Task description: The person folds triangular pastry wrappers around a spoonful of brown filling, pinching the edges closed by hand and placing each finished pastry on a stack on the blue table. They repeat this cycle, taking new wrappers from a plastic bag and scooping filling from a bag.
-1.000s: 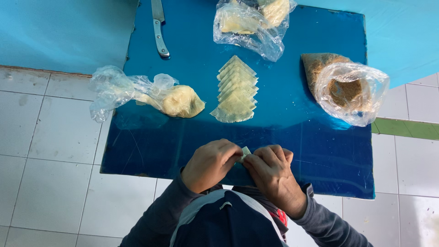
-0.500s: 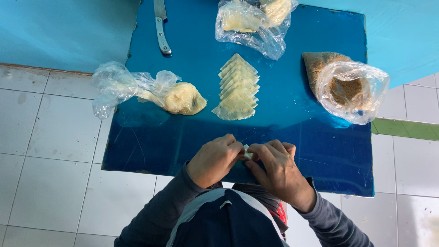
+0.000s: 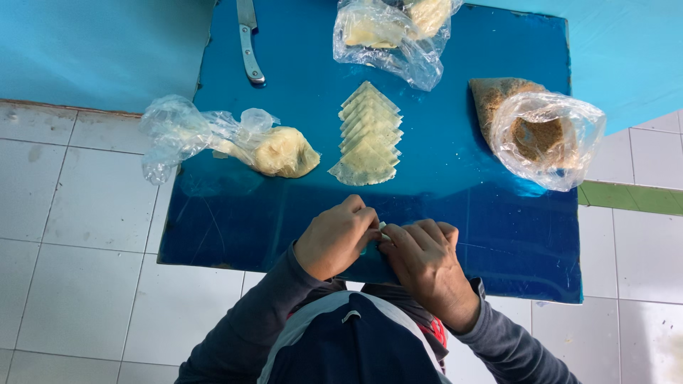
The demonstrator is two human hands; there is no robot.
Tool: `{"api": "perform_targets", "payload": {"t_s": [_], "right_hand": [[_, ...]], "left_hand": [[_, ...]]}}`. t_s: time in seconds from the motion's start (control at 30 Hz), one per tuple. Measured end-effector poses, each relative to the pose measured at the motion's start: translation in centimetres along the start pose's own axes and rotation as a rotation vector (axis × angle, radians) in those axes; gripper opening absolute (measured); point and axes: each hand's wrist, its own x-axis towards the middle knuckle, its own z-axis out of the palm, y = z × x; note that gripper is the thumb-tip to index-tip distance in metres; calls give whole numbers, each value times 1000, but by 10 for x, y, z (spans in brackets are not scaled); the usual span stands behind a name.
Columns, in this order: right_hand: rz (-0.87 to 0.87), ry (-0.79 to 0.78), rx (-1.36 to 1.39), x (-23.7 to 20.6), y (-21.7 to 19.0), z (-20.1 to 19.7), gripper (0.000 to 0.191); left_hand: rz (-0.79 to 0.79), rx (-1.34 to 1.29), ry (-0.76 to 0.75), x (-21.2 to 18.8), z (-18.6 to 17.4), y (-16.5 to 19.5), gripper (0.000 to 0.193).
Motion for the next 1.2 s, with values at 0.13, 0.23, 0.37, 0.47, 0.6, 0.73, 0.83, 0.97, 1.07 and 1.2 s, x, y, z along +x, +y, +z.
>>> {"api": "perform_targets", "payload": {"t_s": [0.13,0.23,0.37,0.47,0.6,0.73,0.83,0.97,1.07,1.2], "right_hand": [[-3,-36,-27,4,3,2,20],[-2,-7,-36,5,8,5,17],[-10,-4,-37,3,8,7,18],[26,-12,-8,3,5,5,22],[10,-41,-45,7,5,4,19],[-22,-1,-86,9,7,6,16],[-18,3,-87,10,7,8,18],[-49,-28,-169,7,4,7,21],[-19,-28,-248,1,-3,5,29],[-37,-48,-486,-1,-7,12,43]], "left_hand": [[22,73,-19,-3,0,3,15],[73,45,-14,-6,-2,2,16],[86,25,-5,-8,0,-2,17],[53,51,-7,-7,2,-5,14],[17,72,-26,-4,4,-7,15],[-7,59,-56,2,4,-7,17],[-13,1,-10,1,1,-6,17],[-7,-31,29,0,0,-7,15],[-23,-23,29,2,3,-7,15],[9,1,136,3,6,-8,13]]}}
